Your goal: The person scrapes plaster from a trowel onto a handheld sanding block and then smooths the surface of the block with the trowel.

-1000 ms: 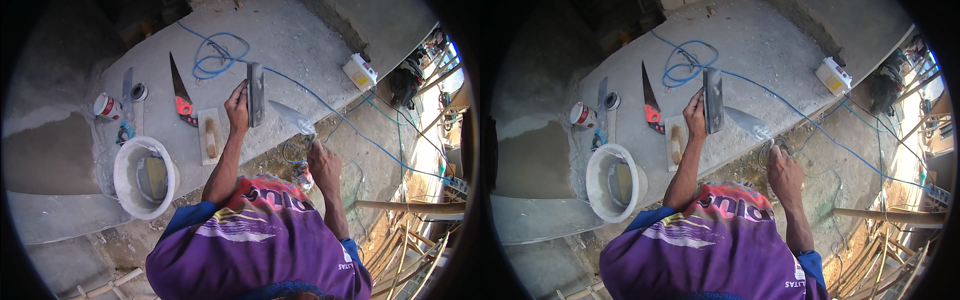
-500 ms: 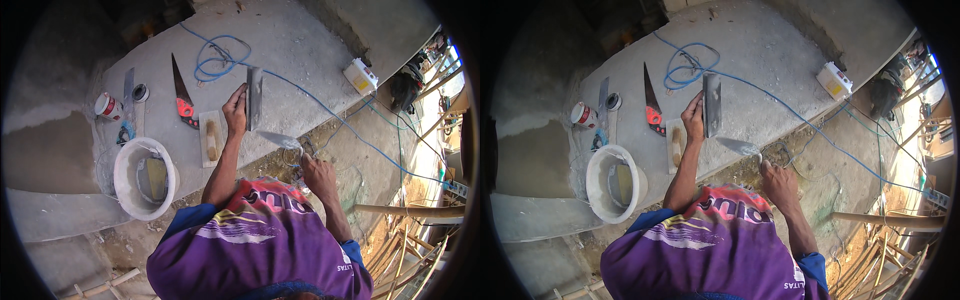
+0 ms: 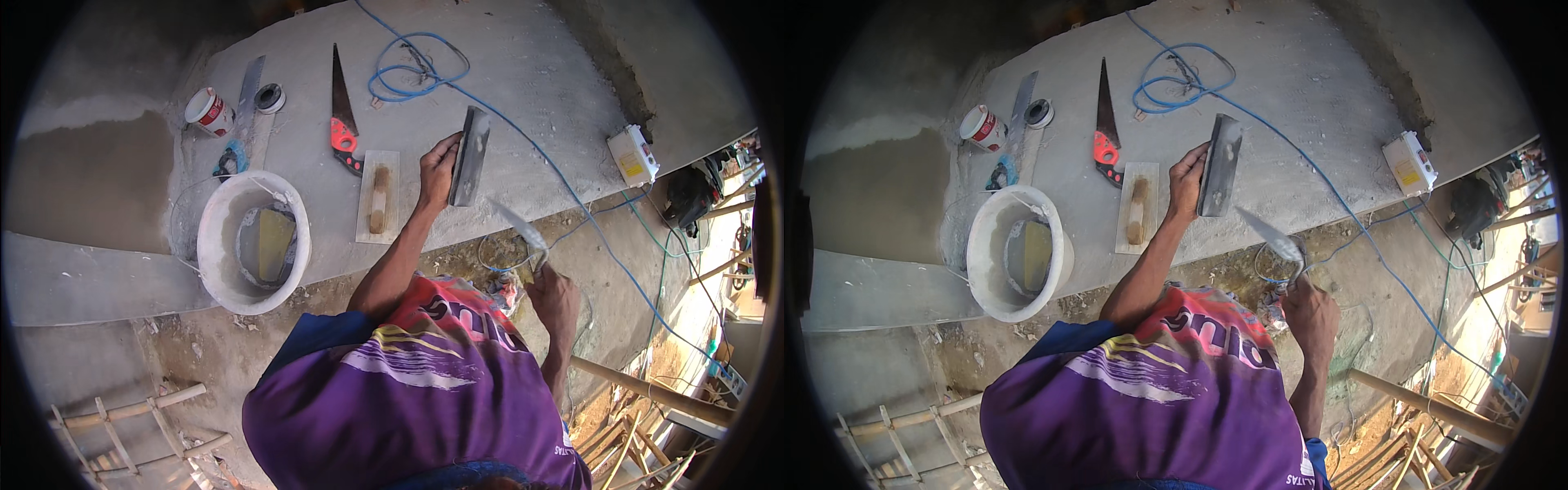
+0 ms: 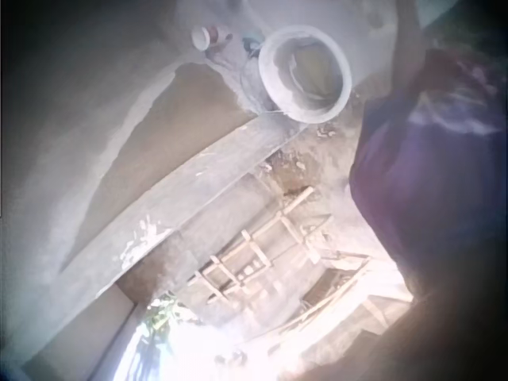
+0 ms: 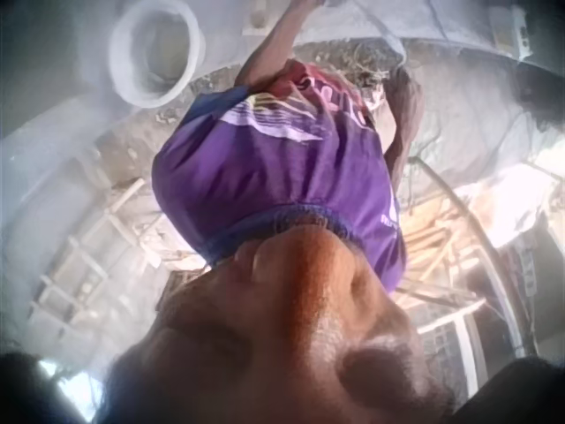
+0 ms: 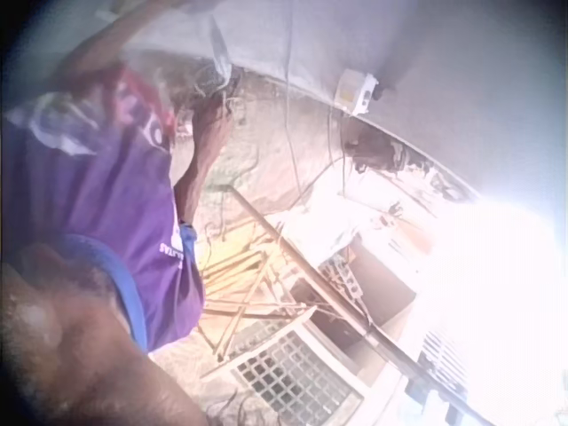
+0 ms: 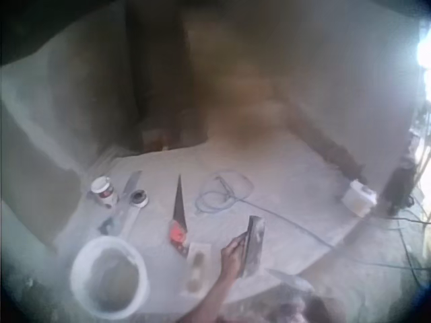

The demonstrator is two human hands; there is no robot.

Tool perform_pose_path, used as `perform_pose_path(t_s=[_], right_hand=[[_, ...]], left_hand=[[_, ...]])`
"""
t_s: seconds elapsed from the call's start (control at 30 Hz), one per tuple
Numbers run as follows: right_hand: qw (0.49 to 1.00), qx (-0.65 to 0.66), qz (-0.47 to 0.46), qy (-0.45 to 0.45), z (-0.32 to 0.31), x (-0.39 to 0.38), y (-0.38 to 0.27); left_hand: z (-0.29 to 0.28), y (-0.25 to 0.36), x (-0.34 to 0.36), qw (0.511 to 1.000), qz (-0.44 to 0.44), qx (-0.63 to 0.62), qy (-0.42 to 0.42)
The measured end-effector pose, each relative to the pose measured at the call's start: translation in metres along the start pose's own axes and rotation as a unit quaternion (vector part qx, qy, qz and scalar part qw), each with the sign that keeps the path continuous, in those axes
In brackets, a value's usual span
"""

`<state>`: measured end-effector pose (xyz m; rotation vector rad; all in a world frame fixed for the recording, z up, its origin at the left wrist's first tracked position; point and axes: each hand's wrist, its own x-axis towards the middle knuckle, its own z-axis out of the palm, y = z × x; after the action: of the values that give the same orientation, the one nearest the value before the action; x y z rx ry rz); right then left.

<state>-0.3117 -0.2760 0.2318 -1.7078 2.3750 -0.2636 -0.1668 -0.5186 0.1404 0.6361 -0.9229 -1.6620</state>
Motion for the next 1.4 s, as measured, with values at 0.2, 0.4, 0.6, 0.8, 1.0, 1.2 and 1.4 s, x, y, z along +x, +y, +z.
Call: perform_pose_path(t_s=[0.2, 0.4, 0.6, 0.8, 1.0, 1.2, 1.4], right_hand=[[0.997, 0.062, -0.051, -0.02, 0.047, 0.005, 0.014], [0.997, 0.026, -0.048, -0.056, 0.017, -0.011, 0.003], [0.997, 0.014, -0.077, 0.029, 0.045, 0.01, -0.01], [0.997, 0.0, -0.033, 0.073, 0.104, 0.062, 0.045], [0.999, -0.001, 0.011, 0.035, 0.053, 0.051, 0.023], [0.993, 0.013, -0.096, 0.062, 0.072, 0.044, -0.014], [0.997, 0.002, -0.011, 0.082, 0.049, 0.069, -0.002]], left_hand=[[0.009, -0.021, -0.012, 1.0, -0.011, -0.017, -0.002], [-0.018, -0.022, -0.013, 0.991, -0.069, -0.11, -0.009], [0.001, -0.023, -0.045, 0.951, -0.221, -0.209, -0.062], [-0.025, -0.027, -0.096, 0.904, -0.324, -0.244, -0.131], [-0.031, 0.011, -0.115, 0.941, -0.263, -0.206, -0.06], [-0.05, 0.009, -0.105, 0.979, -0.152, -0.072, -0.115], [-0.036, 0.022, -0.106, 0.988, -0.119, 0.094, -0.041]])
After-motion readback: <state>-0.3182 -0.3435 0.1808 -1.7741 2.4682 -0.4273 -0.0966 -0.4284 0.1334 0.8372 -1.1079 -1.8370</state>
